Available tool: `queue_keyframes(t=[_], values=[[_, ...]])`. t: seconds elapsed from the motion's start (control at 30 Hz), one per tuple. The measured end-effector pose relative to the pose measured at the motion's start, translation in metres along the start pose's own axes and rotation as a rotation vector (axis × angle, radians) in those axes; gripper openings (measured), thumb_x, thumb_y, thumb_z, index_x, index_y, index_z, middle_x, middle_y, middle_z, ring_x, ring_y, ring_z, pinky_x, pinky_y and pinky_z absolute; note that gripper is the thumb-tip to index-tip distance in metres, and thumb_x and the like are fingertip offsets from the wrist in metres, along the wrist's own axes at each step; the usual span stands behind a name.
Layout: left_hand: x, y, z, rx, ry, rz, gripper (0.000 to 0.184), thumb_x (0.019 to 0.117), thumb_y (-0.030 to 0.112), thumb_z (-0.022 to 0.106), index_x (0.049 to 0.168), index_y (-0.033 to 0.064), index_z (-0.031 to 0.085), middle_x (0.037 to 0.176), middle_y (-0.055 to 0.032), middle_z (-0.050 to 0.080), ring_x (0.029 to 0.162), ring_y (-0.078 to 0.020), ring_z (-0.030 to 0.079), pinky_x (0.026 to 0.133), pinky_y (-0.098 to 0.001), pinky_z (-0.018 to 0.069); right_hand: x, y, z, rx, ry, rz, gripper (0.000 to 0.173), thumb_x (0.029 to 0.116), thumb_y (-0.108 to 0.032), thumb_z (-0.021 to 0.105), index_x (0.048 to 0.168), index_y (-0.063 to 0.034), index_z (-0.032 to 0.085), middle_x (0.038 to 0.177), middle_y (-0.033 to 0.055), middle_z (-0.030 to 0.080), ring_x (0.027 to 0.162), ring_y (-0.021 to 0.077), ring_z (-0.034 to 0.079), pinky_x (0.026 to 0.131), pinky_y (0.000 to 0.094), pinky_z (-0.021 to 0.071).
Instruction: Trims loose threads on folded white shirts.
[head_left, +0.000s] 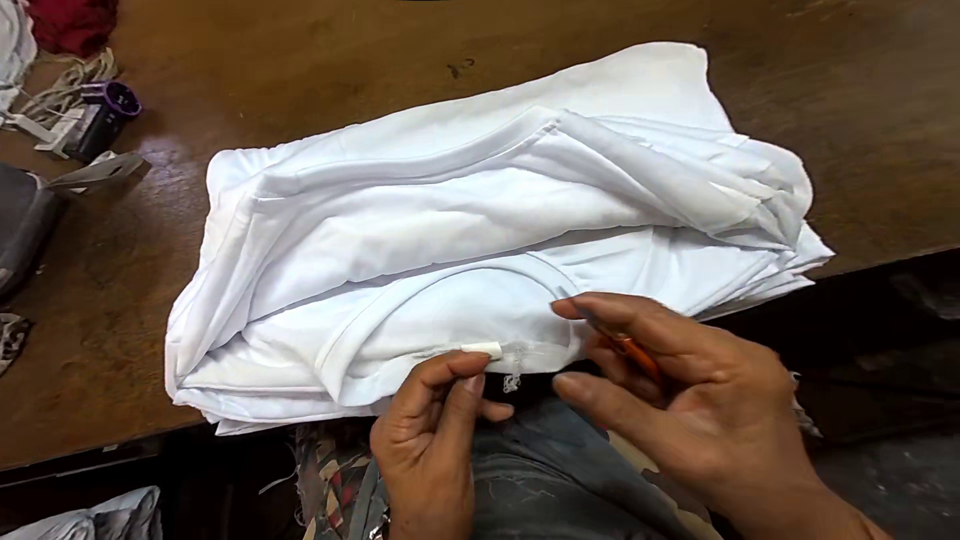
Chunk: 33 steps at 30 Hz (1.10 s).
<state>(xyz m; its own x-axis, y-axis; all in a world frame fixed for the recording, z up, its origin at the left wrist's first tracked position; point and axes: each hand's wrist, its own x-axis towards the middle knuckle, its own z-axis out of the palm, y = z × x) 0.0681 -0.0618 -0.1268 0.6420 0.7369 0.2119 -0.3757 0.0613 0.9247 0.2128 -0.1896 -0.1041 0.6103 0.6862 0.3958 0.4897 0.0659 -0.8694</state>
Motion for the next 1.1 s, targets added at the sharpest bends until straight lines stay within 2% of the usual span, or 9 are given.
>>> queue_keyframes(t=[0.07, 0.13, 0.2, 0.27, 0.5, 0.6, 0.67, 0.8, 1.1], values=[[0.0, 0.0, 0.002, -0.007, 0.016, 0.019, 0.016, 0.0988, 0.005, 0.065, 0.113, 0.0038, 0.072, 0.101, -0.013, 0.072, 0.073, -0.0172, 0.072, 0.066, -0.0306, 0.0645, 0.002, 0.003, 0.008, -0.081, -0.009, -0.039, 0.048, 0.0869, -0.036, 0.08, 0.124, -0.0076, 0.069, 0.085, -0.0102, 0.063, 0.067, -0.0056, 0.051, 0.055, 0.0102, 0.0429], [0.0, 0.001, 0.003, -0.019, 0.022, 0.026, 0.02, 0.098, 0.002, 0.065, 0.118, 0.0032, 0.068, 0.103, -0.0147, 0.07, 0.073, -0.0197, 0.073, 0.065, -0.0328, 0.0656, 0.006, 0.004, 0.017, -0.16, -0.013, -0.116, 0.032, 0.0904, -0.028, 0.076, 0.114, -0.0061, 0.074, 0.087, -0.0059, 0.068, 0.074, -0.0014, 0.06, 0.062, 0.0141, 0.0511], [0.0, 0.003, 0.004, -0.016, 0.015, 0.018, 0.027, 0.0986, 0.004, 0.065, 0.125, 0.0054, 0.064, 0.105, -0.0155, 0.071, 0.078, -0.0218, 0.075, 0.069, -0.0356, 0.0661, 0.009, 0.004, 0.023, -0.256, 0.007, -0.247, 0.017, 0.0934, -0.013, 0.063, 0.101, -0.0053, 0.077, 0.078, -0.0021, 0.063, 0.068, 0.0041, 0.058, 0.056, 0.0189, 0.0458], [0.0, 0.005, 0.003, -0.013, 0.011, -0.006, 0.035, 0.0962, 0.011, 0.07, 0.13, 0.0095, 0.062, 0.105, -0.011, 0.072, 0.085, -0.0174, 0.074, 0.078, -0.0335, 0.0643, 0.006, 0.001, 0.024, -0.402, 0.025, -0.366, 0.02, 0.0954, -0.009, 0.055, 0.097, -0.0044, 0.075, 0.072, 0.0014, 0.057, 0.062, 0.0101, 0.052, 0.051, 0.0244, 0.0379], [0.007, 0.012, 0.017, -0.041, 0.119, -0.158, 0.055, 0.0756, -0.011, 0.081, 0.121, 0.006, 0.056, 0.091, -0.0171, 0.072, 0.074, -0.0218, 0.075, 0.068, -0.0333, 0.0651, -0.028, 0.006, 0.023, -0.504, -0.074, -0.415, 0.019, 0.1032, -0.016, 0.049, 0.097, -0.0089, 0.066, 0.075, 0.0029, 0.058, 0.063, 0.0139, 0.055, 0.05, 0.0265, 0.0406], [0.008, 0.014, 0.017, -0.05, 0.093, -0.125, 0.056, 0.0744, -0.01, 0.081, 0.122, 0.007, 0.058, 0.096, -0.0145, 0.071, 0.075, -0.0202, 0.075, 0.07, -0.033, 0.0656, -0.035, 0.011, 0.012, -0.482, -0.043, -0.289, 0.035, 0.1076, -0.037, 0.043, 0.101, -0.0101, 0.064, 0.079, 0.0024, 0.059, 0.068, 0.0117, 0.057, 0.054, 0.0254, 0.0446], [0.008, 0.016, 0.016, -0.066, 0.07, -0.116, 0.057, 0.0747, -0.011, 0.081, 0.124, 0.0071, 0.058, 0.098, -0.0155, 0.072, 0.077, -0.0211, 0.076, 0.071, -0.0341, 0.0659, -0.034, 0.013, 0.003, -0.564, 0.019, -0.252, 0.05, 0.1097, -0.048, 0.036, 0.116, -0.0072, 0.065, 0.086, 0.005, 0.059, 0.072, 0.0136, 0.058, 0.058, 0.0276, 0.0464], [0.005, 0.024, 0.017, -0.088, 0.073, -0.151, 0.058, 0.0741, -0.011, 0.08, 0.125, 0.0046, 0.056, 0.099, -0.0178, 0.071, 0.079, -0.022, 0.076, 0.071, -0.035, 0.066, -0.029, 0.02, -0.002, -0.68, 0.105, -0.341, 0.041, 0.1092, -0.032, 0.045, 0.127, -0.0029, 0.068, 0.087, 0.008, 0.058, 0.076, 0.0182, 0.055, 0.062, 0.0302, 0.042], [0.0, 0.03, 0.017, -0.093, 0.121, -0.205, 0.059, 0.0717, -0.012, 0.08, 0.124, 0.0013, 0.055, 0.098, -0.021, 0.071, 0.082, -0.0253, 0.076, 0.072, -0.0374, 0.0661, -0.019, 0.018, 0.015, -0.632, 0.127, -0.421, 0.029, 0.1064, -0.024, 0.051, 0.107, -0.0024, 0.071, 0.077, 0.0057, 0.056, 0.069, 0.0176, 0.053, 0.056, 0.0301, 0.039]])
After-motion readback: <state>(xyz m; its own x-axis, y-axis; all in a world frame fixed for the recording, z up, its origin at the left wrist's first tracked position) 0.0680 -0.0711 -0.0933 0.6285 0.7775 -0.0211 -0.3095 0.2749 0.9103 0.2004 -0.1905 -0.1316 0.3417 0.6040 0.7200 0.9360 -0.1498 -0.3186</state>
